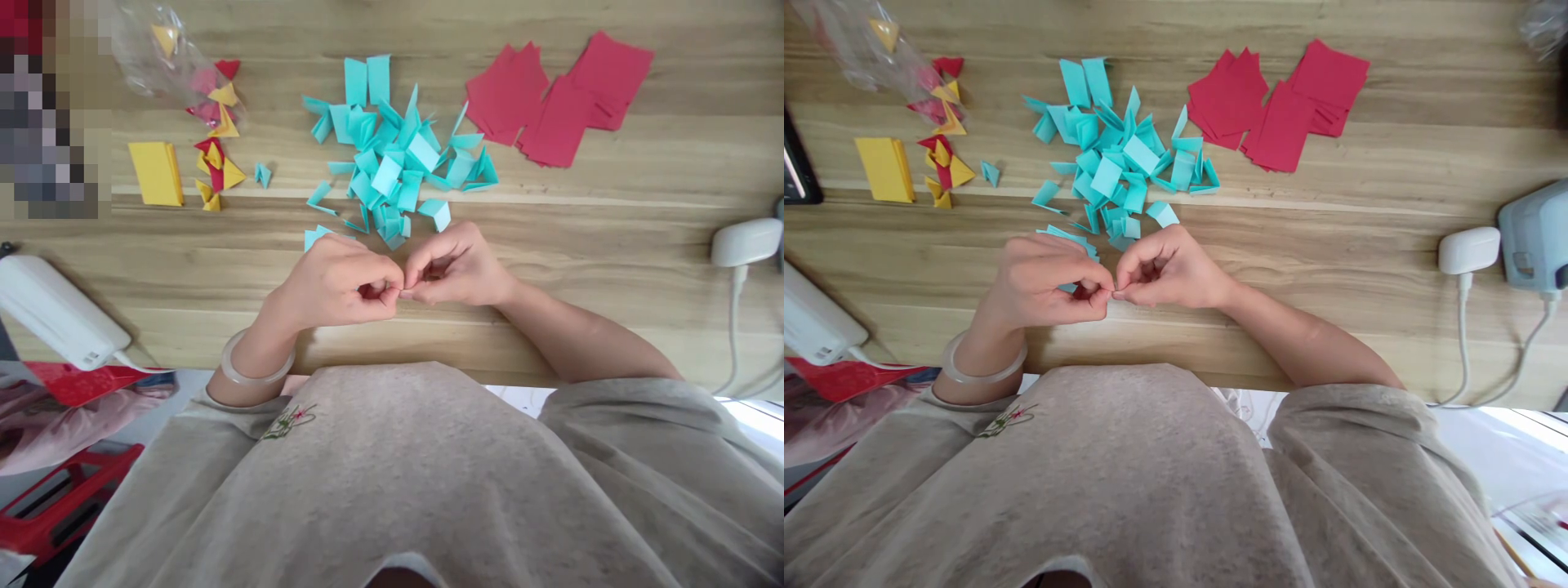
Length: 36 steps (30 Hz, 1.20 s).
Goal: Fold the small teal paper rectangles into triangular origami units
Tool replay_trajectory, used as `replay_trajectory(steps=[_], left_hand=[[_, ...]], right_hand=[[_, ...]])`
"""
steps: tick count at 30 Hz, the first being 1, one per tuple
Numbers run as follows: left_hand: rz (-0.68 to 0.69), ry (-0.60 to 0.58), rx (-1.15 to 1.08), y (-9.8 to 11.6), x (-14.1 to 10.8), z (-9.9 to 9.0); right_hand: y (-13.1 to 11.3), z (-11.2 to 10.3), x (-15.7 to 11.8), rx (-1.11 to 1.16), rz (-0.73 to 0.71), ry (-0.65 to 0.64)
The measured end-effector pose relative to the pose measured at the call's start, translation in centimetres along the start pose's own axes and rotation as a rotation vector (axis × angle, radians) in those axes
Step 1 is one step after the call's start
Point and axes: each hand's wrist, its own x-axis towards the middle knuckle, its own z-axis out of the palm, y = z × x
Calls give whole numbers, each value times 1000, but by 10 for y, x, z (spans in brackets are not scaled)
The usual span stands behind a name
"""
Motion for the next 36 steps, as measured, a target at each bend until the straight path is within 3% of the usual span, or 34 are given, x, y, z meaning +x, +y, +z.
replay_trajectory(steps=[4,9,15,17,23,29,36], left_hand=[[32,31,-65,2,2,0],[-100,-22,-51,8,3,-1],[-110,125,-72,1,4,0],[-136,85,-104,0,3,-2],[-93,-190,-248,-2,1,-8],[-53,-86,-179,1,0,-5],[-103,-181,-100,-1,-5,-4]], right_hand=[[1,-3,-1,-14,-23,-38],[1,-5,-1,-49,-94,-77],[0,-1,-1,-55,-128,-100],[0,0,-1,-26,-134,-65],[0,-2,0,14,-152,-77],[0,-2,-1,42,-165,-103],[-1,-2,0,64,-127,-114]])
